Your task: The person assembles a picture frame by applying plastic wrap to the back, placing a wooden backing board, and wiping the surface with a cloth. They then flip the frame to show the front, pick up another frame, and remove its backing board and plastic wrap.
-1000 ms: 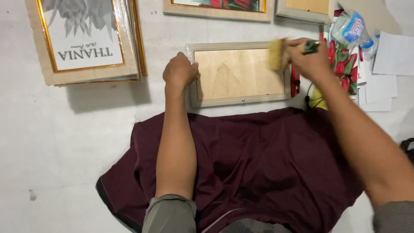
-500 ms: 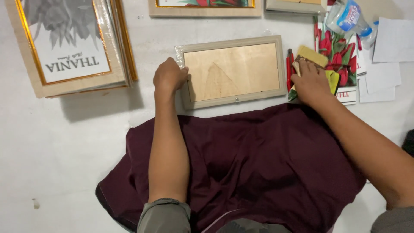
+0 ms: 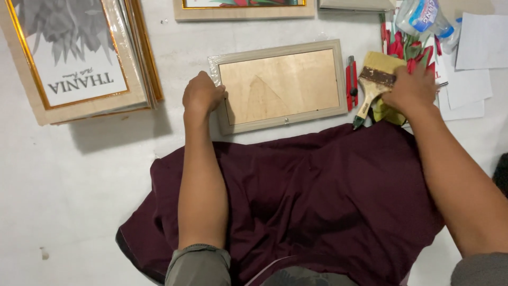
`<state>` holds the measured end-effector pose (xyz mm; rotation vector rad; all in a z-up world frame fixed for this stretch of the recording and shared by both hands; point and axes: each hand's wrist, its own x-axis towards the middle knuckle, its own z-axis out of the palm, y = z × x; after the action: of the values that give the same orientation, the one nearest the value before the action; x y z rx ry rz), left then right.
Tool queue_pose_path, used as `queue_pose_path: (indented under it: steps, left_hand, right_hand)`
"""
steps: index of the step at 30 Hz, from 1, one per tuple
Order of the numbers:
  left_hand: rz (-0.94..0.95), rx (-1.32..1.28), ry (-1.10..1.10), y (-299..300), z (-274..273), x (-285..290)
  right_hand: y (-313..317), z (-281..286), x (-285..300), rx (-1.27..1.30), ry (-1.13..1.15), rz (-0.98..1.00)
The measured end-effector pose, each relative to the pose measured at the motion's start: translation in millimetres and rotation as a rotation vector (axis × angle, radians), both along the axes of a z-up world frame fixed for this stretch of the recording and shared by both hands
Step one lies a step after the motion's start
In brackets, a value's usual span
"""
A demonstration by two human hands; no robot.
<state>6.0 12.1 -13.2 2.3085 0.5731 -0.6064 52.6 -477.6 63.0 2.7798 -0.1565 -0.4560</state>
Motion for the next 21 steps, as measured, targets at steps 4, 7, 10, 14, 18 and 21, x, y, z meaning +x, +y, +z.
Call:
queue_pose_path:
  steps: [4, 7, 10, 14, 18, 21]
  left_hand:
    - [-0.020, 0.032, -0.015, 2, -12, 0]
    - [-0.027, 0.010, 0.032, 2, -14, 2]
    - [-0.013, -0.009, 0.000, 2, -16, 4]
    - [-0.036, -0.012, 0.020, -1, -10, 3]
    - [-0.033, -0.033, -0.007, 3, -14, 1]
    - [-0.044, 0.005, -0.004, 1, -19, 2]
  right_hand:
    - [-35, -5, -6, 0.120, 0.148, -0.149]
    - [-64, -12, -2, 0.186, -0.056, -0.337]
    - [-68, -11, 3, 0.130, -0.524, 0.008]
    - [-29, -4, -6, 0.348, -0.170, -0.229]
    - [-48, -32, 0, 0.195, 0.113, -0.218]
    - [-75, -41, 2, 0.146, 0.095, -0.184]
